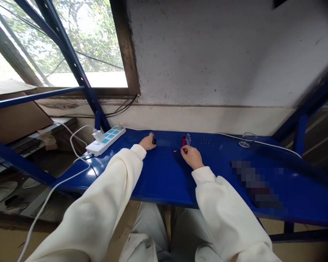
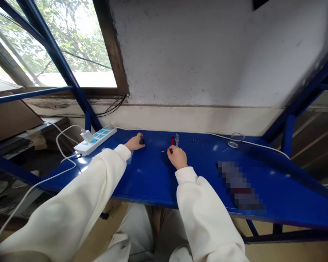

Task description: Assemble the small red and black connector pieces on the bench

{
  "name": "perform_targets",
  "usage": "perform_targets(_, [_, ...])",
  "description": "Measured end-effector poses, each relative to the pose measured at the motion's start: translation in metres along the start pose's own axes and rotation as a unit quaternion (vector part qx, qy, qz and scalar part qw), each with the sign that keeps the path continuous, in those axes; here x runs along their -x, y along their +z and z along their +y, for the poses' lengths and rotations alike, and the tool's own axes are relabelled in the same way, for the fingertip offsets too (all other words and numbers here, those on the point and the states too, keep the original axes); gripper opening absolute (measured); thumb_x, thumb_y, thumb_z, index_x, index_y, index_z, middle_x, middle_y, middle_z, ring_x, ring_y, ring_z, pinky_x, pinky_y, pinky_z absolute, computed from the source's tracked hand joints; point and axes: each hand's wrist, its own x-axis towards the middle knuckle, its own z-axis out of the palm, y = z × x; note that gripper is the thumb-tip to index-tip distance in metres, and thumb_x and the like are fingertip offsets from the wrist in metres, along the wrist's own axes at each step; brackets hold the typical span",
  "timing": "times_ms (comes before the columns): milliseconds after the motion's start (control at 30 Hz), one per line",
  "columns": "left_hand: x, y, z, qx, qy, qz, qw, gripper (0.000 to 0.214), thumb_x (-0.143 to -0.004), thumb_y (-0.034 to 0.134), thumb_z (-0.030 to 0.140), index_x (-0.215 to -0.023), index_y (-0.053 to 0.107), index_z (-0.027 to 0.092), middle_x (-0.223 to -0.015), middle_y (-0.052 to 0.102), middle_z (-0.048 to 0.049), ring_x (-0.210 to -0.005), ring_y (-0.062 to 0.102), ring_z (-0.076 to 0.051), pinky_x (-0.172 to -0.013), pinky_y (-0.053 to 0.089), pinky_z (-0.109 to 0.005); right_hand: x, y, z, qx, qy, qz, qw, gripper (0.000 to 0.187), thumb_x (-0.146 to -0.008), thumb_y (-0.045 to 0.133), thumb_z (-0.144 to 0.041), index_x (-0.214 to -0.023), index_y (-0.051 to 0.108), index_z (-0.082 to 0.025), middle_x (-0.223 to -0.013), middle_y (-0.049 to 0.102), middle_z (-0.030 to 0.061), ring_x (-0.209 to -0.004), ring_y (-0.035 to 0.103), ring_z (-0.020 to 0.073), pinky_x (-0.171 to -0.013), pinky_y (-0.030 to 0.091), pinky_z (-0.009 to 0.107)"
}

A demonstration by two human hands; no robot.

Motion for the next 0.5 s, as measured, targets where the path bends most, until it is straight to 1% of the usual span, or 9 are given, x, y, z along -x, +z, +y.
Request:
perform_targets(67, [0.006, -0.004, 0.007, -0.01, 0.018, 0.088, 0.996, 0.061, -0.067, 0.059, 0.026, -0.12, 0.032, 0.01, -0.109, 0.053, -0.0166, -0.1, 0.051, -0.026, -0.085, 0.04, -0.035, -0.001, -0.001, 0.003, 0.037, 0.039, 0.008, 0.999, 0.022, -0.08, 0.042, -0.026, -0.087, 0.061, -0.018, -0.083, 0.063, 0.0063, -0.075, 0.056, 0.0167, -0.06, 0.037, 0.025])
perform_targets(100, [0.011, -0.005, 0.013, -0.014, 0.041, 0.148, 0.988, 0.058, -0.071, 0.054, 0.025, -0.122, 0.031, 0.01, -0.114, 0.05, -0.0169, -0.106, 0.047, -0.026, -0.089, 0.037, -0.036, -0.001, -0.001, 0.004, 0.055, 0.055, 0.012, 0.997, 0.022, -0.079, 0.043, -0.025, -0.088, 0.061, -0.017, -0.086, 0.062, 0.0076, -0.08, 0.055, 0.0182, -0.063, 0.037, 0.026])
perform_targets(133, [0.016, -0.005, 0.021, -0.012, 0.074, 0.192, 0.978, 0.052, -0.075, 0.048, 0.023, -0.123, 0.031, 0.011, -0.117, 0.048, -0.016, -0.11, 0.044, -0.024, -0.092, 0.034, -0.036, -0.001, -0.001, 0.005, 0.071, 0.065, 0.015, 0.995, 0.022, -0.079, 0.043, -0.025, -0.09, 0.06, -0.016, -0.09, 0.061, 0.009, -0.085, 0.054, 0.0198, -0.066, 0.038, 0.028])
perform_targets(167, [0.021, -0.004, 0.03, -0.005, 0.112, 0.212, 0.971, 0.047, -0.078, 0.043, 0.022, -0.123, 0.032, 0.013, -0.118, 0.047, -0.0145, -0.111, 0.043, -0.023, -0.094, 0.033, -0.036, -0.001, 0.0, 0.005, 0.084, 0.072, 0.016, 0.994, 0.023, -0.079, 0.044, -0.025, -0.092, 0.06, -0.016, -0.094, 0.06, 0.0102, -0.089, 0.052, 0.0213, -0.069, 0.038, 0.03])
perform_targets(200, [0.026, -0.002, 0.039, 0.001, 0.147, 0.214, 0.966, 0.043, -0.08, 0.04, 0.021, -0.122, 0.034, 0.014, -0.119, 0.047, -0.0131, -0.112, 0.042, -0.022, -0.095, 0.032, -0.036, -0.001, 0.0, 0.006, 0.092, 0.075, 0.016, 0.993, 0.025, -0.079, 0.043, -0.025, -0.095, 0.06, -0.016, -0.098, 0.058, 0.0112, -0.093, 0.05, 0.0225, -0.072, 0.037, 0.032])
perform_targets(267, [0.035, 0.007, 0.059, 0.007, 0.208, 0.18, 0.961, 0.041, -0.081, 0.038, 0.021, -0.122, 0.037, 0.018, -0.121, 0.047, -0.0107, -0.111, 0.042, -0.02, -0.095, 0.032, -0.036, 0.0, 0.0, 0.005, 0.098, 0.075, 0.013, 0.992, 0.028, -0.08, 0.042, -0.026, -0.1, 0.058, -0.016, -0.104, 0.055, 0.0126, -0.099, 0.047, 0.0241, -0.077, 0.036, 0.035])
perform_targets(333, [0.039, 0.019, 0.076, 0.005, 0.239, 0.139, 0.961, 0.044, -0.082, 0.037, 0.022, -0.125, 0.035, 0.02, -0.124, 0.045, -0.0097, -0.114, 0.04, -0.021, -0.094, 0.032, -0.036, 0.001, 0.001, 0.005, 0.098, 0.078, 0.011, 0.992, 0.03, -0.08, 0.041, -0.026, -0.104, 0.057, -0.017, -0.109, 0.053, 0.013, -0.103, 0.045, 0.0249, -0.08, 0.035, 0.038])
perform_targets(400, [0.039, 0.033, 0.09, 0.002, 0.234, 0.111, 0.966, 0.05, -0.083, 0.036, 0.025, -0.132, 0.026, 0.023, -0.13, 0.039, -0.0091, -0.116, 0.037, -0.023, -0.091, 0.034, -0.039, 0.002, 0.001, 0.004, 0.098, 0.084, 0.01, 0.992, 0.032, -0.08, 0.041, -0.026, -0.107, 0.057, -0.018, -0.112, 0.052, 0.0127, -0.105, 0.043, 0.0254, -0.082, 0.034, 0.039])
perform_targets(500, [0.033, 0.052, 0.104, -0.001, 0.199, 0.076, 0.977, 0.055, -0.084, 0.033, 0.03, -0.136, 0.015, 0.026, -0.135, 0.032, -0.0093, -0.115, 0.036, -0.025, -0.088, 0.035, -0.042, 0.002, 0.001, 0.004, 0.1, 0.096, -0.001, 0.99, 0.033, -0.079, 0.042, -0.026, -0.108, 0.056, -0.019, -0.115, 0.051, 0.0124, -0.108, 0.042, 0.0262, -0.084, 0.033, 0.042])
